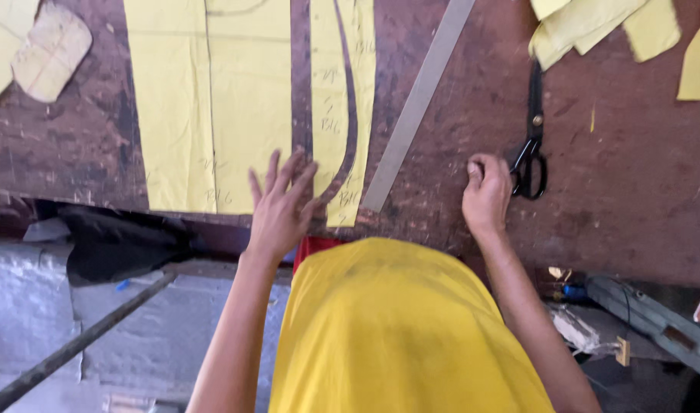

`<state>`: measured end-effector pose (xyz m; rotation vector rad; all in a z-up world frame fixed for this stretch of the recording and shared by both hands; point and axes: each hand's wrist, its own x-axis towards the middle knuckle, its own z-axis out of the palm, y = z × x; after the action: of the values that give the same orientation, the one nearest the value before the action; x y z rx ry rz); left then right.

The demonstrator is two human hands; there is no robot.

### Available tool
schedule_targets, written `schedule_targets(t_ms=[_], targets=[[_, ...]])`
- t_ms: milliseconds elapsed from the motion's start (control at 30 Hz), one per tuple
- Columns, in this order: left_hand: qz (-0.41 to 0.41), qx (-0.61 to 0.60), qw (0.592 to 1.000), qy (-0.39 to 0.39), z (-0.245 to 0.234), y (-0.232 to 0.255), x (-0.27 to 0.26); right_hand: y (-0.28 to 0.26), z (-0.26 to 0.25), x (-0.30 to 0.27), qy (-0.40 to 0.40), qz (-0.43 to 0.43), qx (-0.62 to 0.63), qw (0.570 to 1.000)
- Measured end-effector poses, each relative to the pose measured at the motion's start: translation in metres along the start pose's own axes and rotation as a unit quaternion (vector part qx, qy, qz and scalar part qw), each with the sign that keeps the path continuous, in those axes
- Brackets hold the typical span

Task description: The person aligns a yellow fabric piece on a wooden table, uses a metal ruler to check straight edges, and cuts along marked lines with large scissors. The person folds the fabric, cuts curved and straight sections, and arranges the cut pieces on the table.

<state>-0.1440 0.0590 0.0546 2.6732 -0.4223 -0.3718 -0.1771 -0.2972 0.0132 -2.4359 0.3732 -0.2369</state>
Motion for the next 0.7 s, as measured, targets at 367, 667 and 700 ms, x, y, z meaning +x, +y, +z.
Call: schedule_targets(t_ms=[367, 667, 700], targets=[[0.163, 0.109, 0.972, -0.129, 0.015, -0.002, 0.072, -0.106, 0.060, -0.039, -0.158, -0.054, 0.076, 0.983], [0.191, 0.139, 0.956, -0.174, 0.022, -0.013, 0.075, -0.127, 0.105, -0.051, -0.128, -0.062, 0.007, 0.990], [0.195, 0.134, 0.957, -0.167, 0.022, -0.014, 0.079, -0.129, 0.103, -0.057, -0.132, -0.068, -0.004, 0.989]])
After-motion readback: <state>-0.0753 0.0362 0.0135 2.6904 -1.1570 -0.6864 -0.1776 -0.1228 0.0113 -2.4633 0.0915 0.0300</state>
